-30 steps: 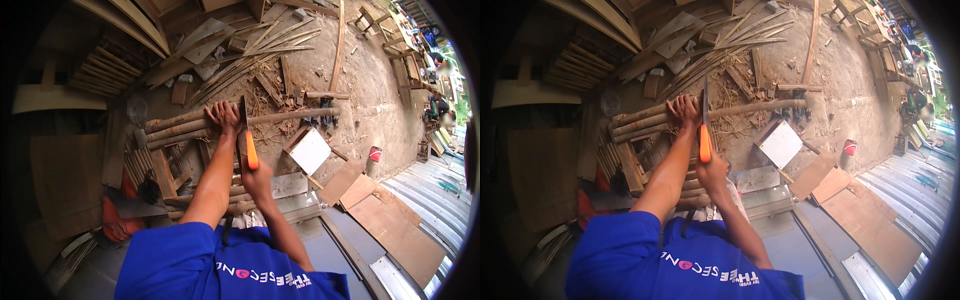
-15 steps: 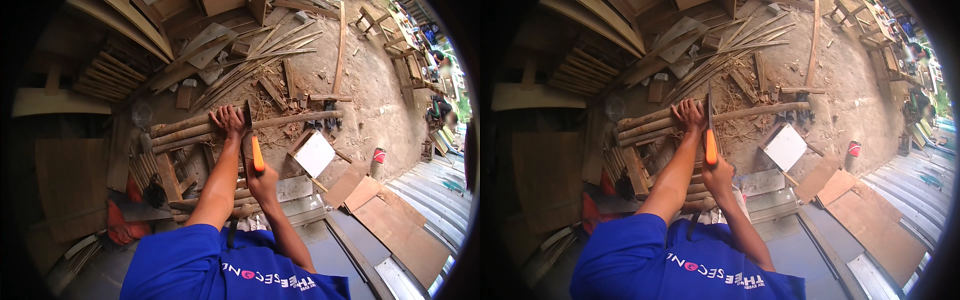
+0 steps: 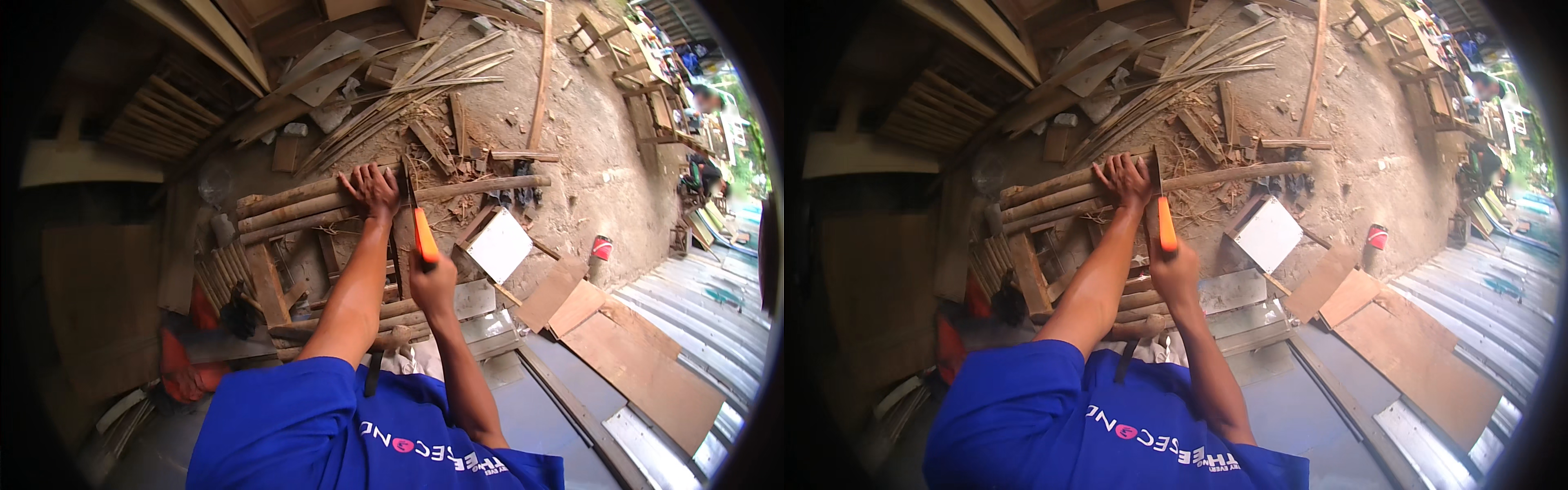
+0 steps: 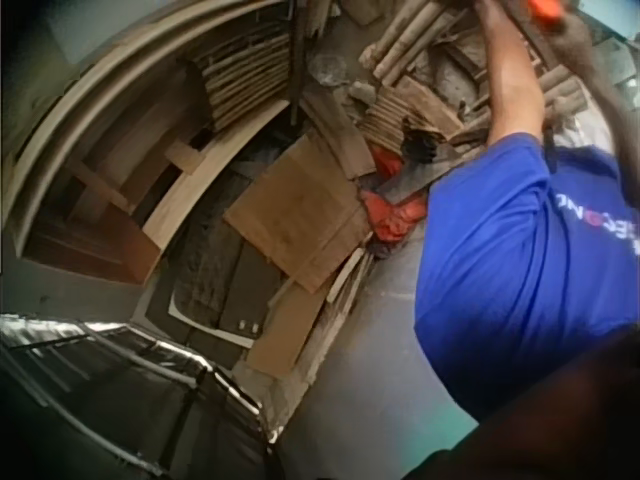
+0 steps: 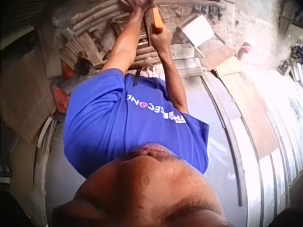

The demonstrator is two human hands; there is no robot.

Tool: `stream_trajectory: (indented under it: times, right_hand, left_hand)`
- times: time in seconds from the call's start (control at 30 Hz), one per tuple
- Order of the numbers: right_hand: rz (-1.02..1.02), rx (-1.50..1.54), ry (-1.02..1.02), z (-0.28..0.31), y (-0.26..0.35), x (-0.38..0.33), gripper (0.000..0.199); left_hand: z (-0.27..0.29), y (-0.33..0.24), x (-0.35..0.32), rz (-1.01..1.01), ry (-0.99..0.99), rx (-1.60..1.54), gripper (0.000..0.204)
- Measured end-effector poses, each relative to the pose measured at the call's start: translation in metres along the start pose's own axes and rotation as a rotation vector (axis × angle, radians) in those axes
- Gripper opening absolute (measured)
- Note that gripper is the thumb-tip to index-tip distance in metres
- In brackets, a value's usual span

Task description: The person assembles a bamboo frame by aligning cylindrical bamboo pieces and securing them with a hammer and nails. They then use a hand saw to cut a wooden plank and integrate it into the structure.

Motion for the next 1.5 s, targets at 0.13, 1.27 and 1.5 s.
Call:
stream_trajectory:
  times: [0.13,1.27,1.5]
  right_hand:
    - [-0.123,-0.109,-0.023,0.075,0.008,-0.094,0.016]
    - [-0.103,-0.149,0.034,0.059,0.009,-0.078,0.02]
    - [0.081,-0.02,-0.066,-0.028,-0.017,0.025,0.027]
  left_hand:
    - [-0.001,0.001,-0.001,0.023,-0.011,-0.039,0.034]
    - [-0.006,-0.001,0.001,-0.017,0.047,0.025,0.038]
    - [-0.005,-0.001,-0.001,-0.068,0.039,0.101,0.036]
Point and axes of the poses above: each hand's wrist, its own x-axis towards the middle knuckle, its own z-axis out of the back of the hand, y = z × x, the point moved 7 cm from there along x, towards the middle knuckle, and after that the axes turned 12 degrees about -y, right-handed, at the moved point
